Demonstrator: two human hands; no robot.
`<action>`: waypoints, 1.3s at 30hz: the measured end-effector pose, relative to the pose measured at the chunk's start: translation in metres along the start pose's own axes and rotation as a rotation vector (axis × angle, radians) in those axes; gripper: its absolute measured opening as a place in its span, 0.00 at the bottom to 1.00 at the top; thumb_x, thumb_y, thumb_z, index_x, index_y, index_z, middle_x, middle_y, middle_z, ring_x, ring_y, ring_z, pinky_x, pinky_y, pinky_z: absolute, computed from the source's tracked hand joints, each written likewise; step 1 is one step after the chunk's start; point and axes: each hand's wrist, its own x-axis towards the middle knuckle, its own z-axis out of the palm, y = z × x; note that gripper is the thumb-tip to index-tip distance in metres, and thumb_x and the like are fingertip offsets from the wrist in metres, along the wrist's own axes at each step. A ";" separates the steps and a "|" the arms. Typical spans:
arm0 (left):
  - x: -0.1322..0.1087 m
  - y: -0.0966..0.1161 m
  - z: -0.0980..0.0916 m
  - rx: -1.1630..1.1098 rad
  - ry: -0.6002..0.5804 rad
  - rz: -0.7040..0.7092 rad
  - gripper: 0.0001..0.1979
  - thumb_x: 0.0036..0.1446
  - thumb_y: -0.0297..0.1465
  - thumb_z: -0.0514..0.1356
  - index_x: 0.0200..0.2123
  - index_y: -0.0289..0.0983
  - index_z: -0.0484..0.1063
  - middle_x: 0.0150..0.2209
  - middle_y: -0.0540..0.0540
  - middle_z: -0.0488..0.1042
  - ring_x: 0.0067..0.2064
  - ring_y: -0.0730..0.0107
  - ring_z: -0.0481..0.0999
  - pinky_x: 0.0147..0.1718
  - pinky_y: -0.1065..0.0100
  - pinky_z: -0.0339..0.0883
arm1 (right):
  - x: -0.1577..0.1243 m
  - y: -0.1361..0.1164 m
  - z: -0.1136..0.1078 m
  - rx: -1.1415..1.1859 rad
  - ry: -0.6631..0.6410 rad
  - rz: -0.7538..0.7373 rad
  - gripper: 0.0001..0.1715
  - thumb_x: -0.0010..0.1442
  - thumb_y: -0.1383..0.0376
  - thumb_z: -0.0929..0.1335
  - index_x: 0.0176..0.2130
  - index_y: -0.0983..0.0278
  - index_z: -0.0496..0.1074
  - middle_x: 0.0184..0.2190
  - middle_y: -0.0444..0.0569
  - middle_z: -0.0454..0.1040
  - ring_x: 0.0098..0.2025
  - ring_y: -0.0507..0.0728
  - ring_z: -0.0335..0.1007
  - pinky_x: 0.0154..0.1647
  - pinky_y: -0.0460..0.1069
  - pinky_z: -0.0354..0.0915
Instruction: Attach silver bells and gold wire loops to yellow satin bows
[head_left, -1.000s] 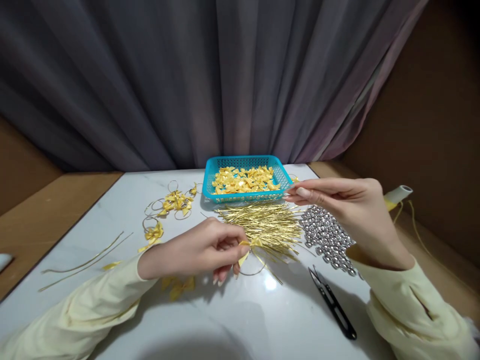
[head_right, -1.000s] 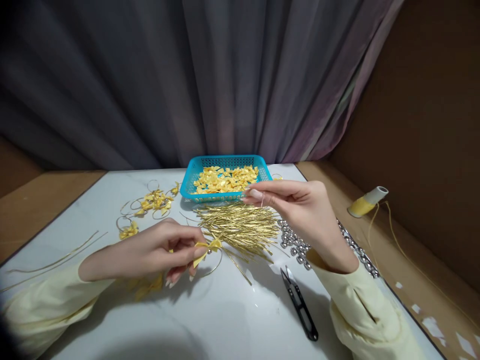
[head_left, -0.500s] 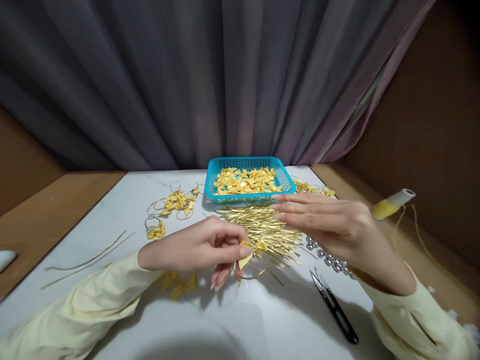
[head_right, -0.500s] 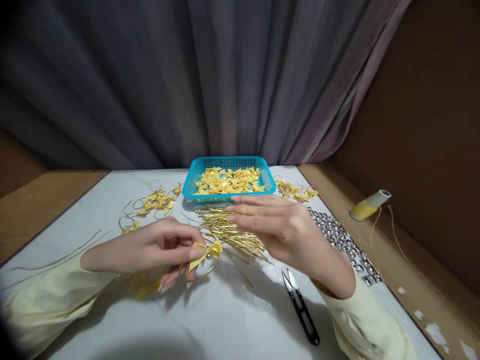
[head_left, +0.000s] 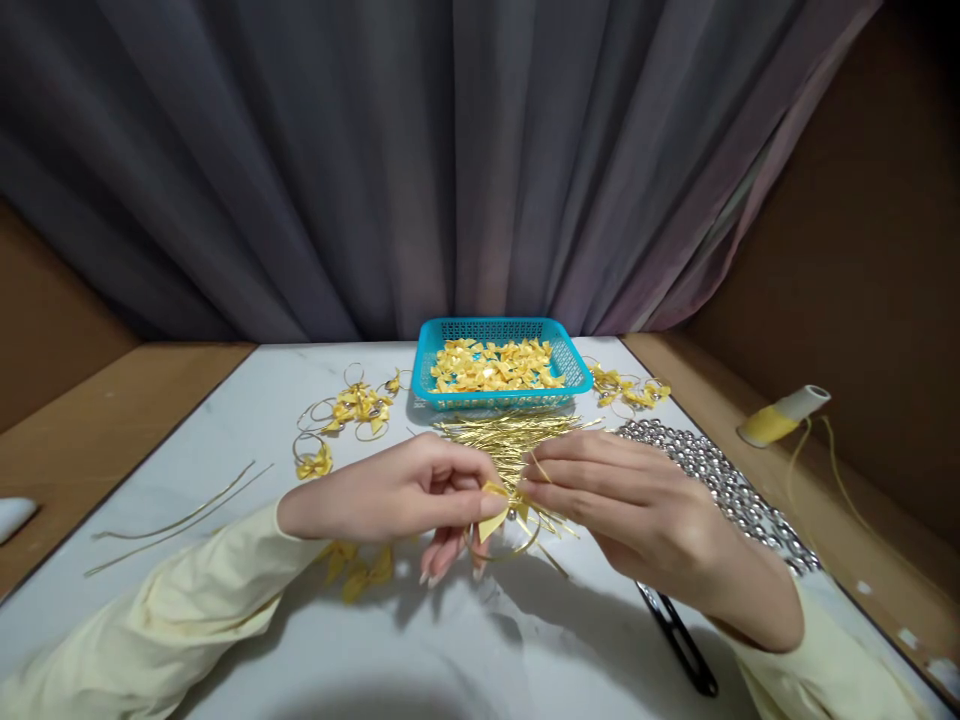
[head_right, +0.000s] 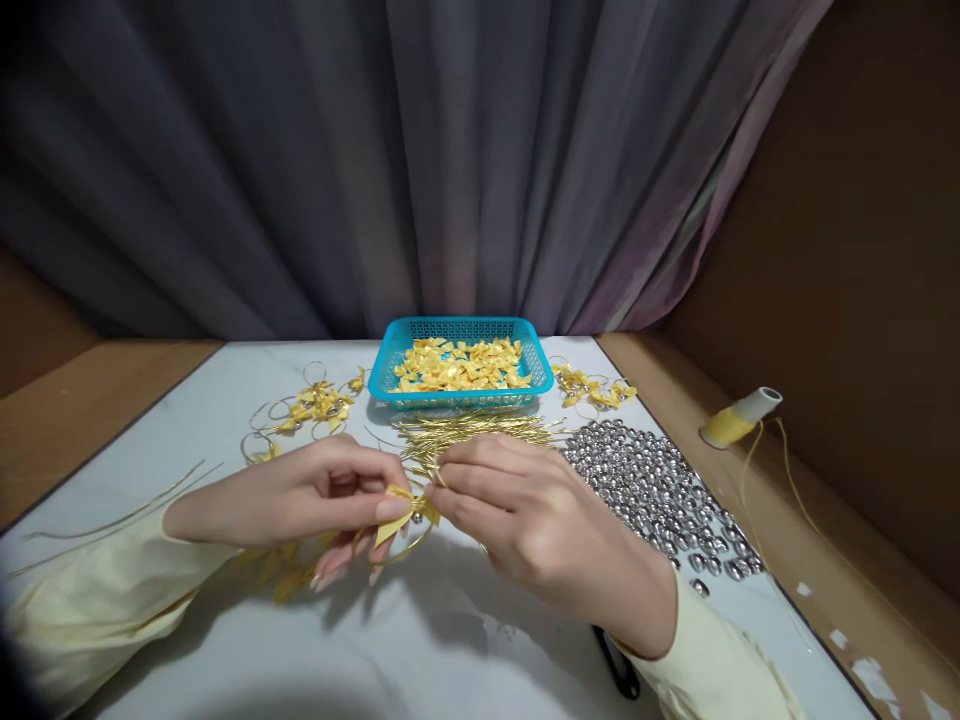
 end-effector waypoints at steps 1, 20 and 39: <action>0.000 0.000 0.000 0.009 0.007 -0.002 0.12 0.60 0.36 0.53 0.28 0.34 0.66 0.19 0.52 0.70 0.16 0.81 0.67 0.18 0.80 0.61 | 0.000 0.000 0.001 -0.002 -0.016 0.010 0.14 0.59 0.78 0.60 0.41 0.72 0.72 0.38 0.55 0.76 0.45 0.57 0.68 0.43 0.54 0.68; -0.002 -0.001 0.009 0.277 0.166 0.095 0.15 0.62 0.37 0.49 0.30 0.34 0.67 0.18 0.51 0.69 0.19 0.78 0.71 0.19 0.80 0.62 | -0.005 -0.006 0.015 -0.107 0.030 0.214 0.09 0.59 0.75 0.62 0.34 0.67 0.70 0.31 0.52 0.71 0.35 0.55 0.66 0.36 0.50 0.64; -0.001 -0.004 0.011 0.519 0.204 0.224 0.14 0.63 0.32 0.47 0.27 0.35 0.64 0.16 0.53 0.69 0.18 0.80 0.67 0.20 0.79 0.59 | 0.006 -0.011 0.012 0.180 -0.003 0.648 0.07 0.55 0.70 0.67 0.26 0.65 0.72 0.21 0.45 0.72 0.23 0.51 0.66 0.24 0.46 0.60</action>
